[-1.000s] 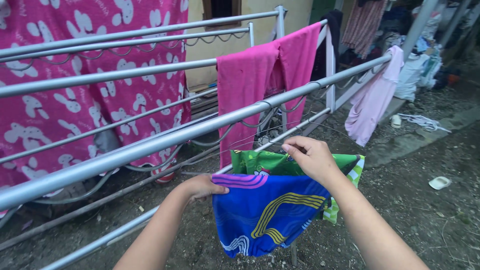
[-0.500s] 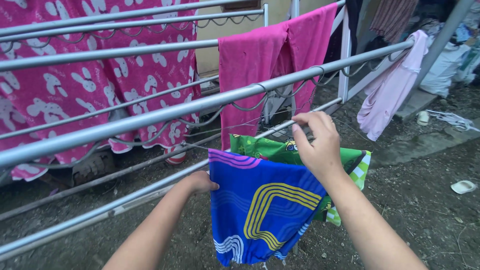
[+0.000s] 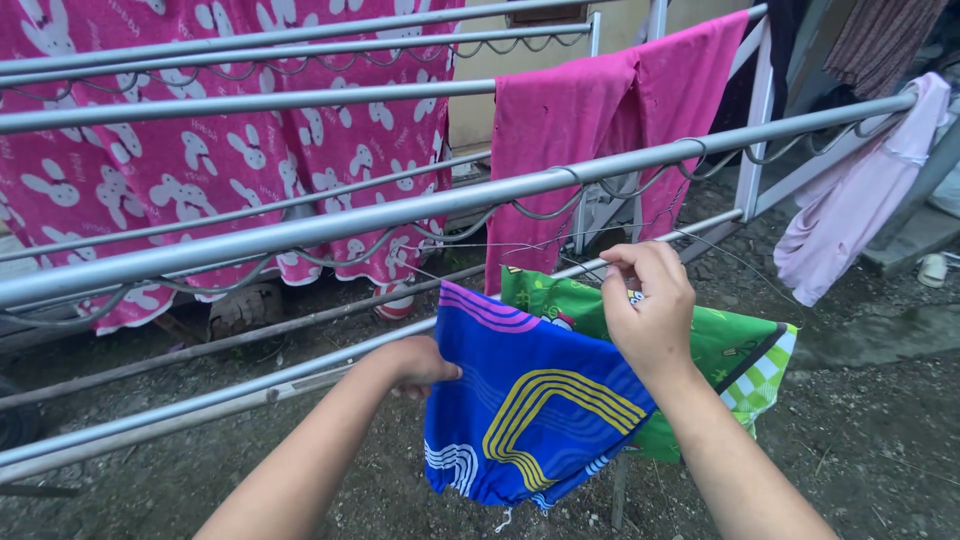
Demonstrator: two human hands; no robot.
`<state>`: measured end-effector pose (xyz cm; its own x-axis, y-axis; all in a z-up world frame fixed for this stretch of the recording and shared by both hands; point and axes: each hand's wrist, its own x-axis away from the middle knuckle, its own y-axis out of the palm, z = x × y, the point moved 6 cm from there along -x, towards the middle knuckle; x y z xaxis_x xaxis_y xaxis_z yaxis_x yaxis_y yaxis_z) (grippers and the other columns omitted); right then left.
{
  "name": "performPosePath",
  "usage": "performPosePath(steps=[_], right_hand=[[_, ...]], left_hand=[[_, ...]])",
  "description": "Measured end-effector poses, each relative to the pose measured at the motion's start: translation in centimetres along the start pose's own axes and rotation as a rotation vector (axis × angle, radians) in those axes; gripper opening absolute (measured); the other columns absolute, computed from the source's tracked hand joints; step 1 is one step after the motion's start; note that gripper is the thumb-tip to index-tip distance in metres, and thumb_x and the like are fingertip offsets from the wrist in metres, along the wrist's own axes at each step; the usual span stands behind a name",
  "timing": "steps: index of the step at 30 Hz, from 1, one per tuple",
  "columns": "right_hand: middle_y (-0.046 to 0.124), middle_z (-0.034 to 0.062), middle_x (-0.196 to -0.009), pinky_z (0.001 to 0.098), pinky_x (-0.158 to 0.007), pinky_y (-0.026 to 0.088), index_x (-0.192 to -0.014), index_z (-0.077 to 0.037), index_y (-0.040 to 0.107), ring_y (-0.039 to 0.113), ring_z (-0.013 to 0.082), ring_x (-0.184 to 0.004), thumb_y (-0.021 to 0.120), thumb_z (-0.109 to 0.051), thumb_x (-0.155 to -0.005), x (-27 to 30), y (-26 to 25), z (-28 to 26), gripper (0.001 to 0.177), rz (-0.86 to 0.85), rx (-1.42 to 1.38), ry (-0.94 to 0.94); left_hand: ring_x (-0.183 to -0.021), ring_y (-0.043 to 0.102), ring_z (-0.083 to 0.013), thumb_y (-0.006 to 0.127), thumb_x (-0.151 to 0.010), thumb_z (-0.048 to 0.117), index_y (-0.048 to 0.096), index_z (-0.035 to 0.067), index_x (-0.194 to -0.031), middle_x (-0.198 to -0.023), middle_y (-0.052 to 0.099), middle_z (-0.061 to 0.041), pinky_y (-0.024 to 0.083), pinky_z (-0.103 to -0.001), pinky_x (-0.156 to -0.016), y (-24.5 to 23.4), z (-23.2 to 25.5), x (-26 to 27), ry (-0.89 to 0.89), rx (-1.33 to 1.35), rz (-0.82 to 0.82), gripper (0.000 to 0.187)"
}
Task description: Hanging various items of clothing on a drying rack and a clothesline using hangers.
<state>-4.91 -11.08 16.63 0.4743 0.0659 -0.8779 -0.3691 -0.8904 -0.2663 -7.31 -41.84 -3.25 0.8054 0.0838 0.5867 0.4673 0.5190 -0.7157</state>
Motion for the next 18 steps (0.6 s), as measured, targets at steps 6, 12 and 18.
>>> performPosePath(steps=[6,12,18], right_hand=[[0.067,0.0128,-0.1,0.0371,-0.076,0.053,-0.111,-0.002,0.068,0.068,0.0255,-0.088,0.069,-0.007,-0.09,-1.9,1.6,0.3,0.022,-0.053,0.093,0.024],[0.074,0.0114,-0.098,0.0399,-0.084,0.054,-0.125,-0.006,0.065,0.071,0.0269,-0.095,0.071,-0.027,-0.089,-2.4,4.4,2.7,0.042,-0.422,0.201,0.318],[0.075,0.0109,-0.096,0.0397,-0.085,0.054,-0.12,-0.006,0.067,0.071,0.0271,-0.095,0.071,-0.026,-0.087,-1.6,2.7,4.0,0.039,-0.409,0.259,0.318]], left_hand=[[-0.086,0.073,-0.0169,0.062,-0.093,0.05,0.073,0.011,-0.119,-0.1,0.077,-0.004,0.055,-0.035,-0.069,-3.1,3.7,3.2,0.253,0.151,-0.005,0.048],[-0.085,0.071,-0.0109,0.063,-0.094,0.043,0.072,0.012,-0.119,-0.1,0.076,-0.001,0.052,-0.029,-0.065,-4.0,7.7,7.4,0.528,0.275,-0.033,0.041],[-0.083,0.072,-0.0145,0.063,-0.091,0.023,0.073,0.006,-0.115,-0.096,0.077,-0.005,0.056,-0.03,-0.069,-4.7,9.4,6.4,0.746,0.309,0.081,0.031]])
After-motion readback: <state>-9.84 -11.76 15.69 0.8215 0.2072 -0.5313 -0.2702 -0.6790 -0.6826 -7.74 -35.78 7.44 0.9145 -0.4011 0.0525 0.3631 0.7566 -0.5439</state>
